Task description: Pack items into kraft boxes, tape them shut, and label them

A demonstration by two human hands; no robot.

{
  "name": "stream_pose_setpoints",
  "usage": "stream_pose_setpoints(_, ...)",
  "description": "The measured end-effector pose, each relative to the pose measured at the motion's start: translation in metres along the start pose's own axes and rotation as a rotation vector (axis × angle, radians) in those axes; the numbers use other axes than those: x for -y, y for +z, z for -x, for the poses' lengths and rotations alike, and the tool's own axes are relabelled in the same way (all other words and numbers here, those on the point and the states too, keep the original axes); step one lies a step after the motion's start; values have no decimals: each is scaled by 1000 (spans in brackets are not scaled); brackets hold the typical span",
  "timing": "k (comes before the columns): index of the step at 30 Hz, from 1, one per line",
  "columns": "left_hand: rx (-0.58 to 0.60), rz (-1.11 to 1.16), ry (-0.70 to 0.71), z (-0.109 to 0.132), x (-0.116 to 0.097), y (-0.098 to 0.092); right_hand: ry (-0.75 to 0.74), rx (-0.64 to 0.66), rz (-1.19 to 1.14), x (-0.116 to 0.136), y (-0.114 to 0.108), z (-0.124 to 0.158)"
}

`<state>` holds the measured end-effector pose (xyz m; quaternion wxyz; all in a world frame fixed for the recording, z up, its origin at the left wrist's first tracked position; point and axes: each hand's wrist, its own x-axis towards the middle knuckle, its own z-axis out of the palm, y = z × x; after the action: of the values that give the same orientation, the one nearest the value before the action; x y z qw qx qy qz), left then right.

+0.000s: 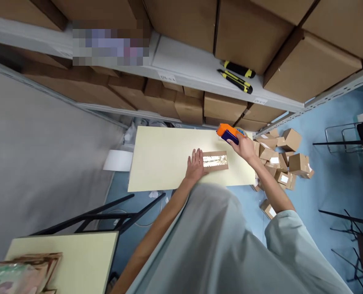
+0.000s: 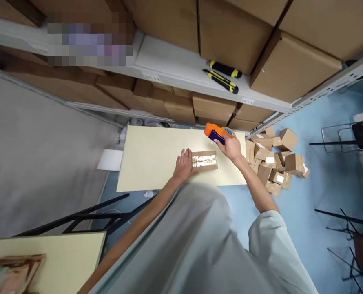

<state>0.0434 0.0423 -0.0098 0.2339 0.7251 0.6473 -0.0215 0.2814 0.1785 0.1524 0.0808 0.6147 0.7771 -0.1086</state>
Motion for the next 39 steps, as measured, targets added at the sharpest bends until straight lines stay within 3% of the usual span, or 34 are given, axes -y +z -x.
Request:
stream_pose_setpoints(4,-18,-57,2,1,1,1,-251,-278,-23,45,-61,-49)
stream_pose_setpoints(6,-25,-74,9,2,2,1,-346,-351,-8,68,-93,-85)
stream_pose_setpoints(10,-42,-71,-4,4,3,3,-387,-324,45,111,-143,-157)
stream_pose_setpoints(13,-63,-57,-4,5,2,4,-350,-268,46,136,-161,-194)
stream_pose_setpoints(17,-83,-64,1,5,2,8,-287,-229,38,157,-165,-214)
stream_pose_setpoints(23,-99,-56,-12,4,2,13,-223,-243,29,162,-153,-228)
stream_pose_setpoints(32,-92,-62,-20,2,2,16,-255,-332,45,170,-144,-232)
stream_pose_setpoints(39,-80,-60,-18,3,4,15,-350,-347,15,158,-142,-226)
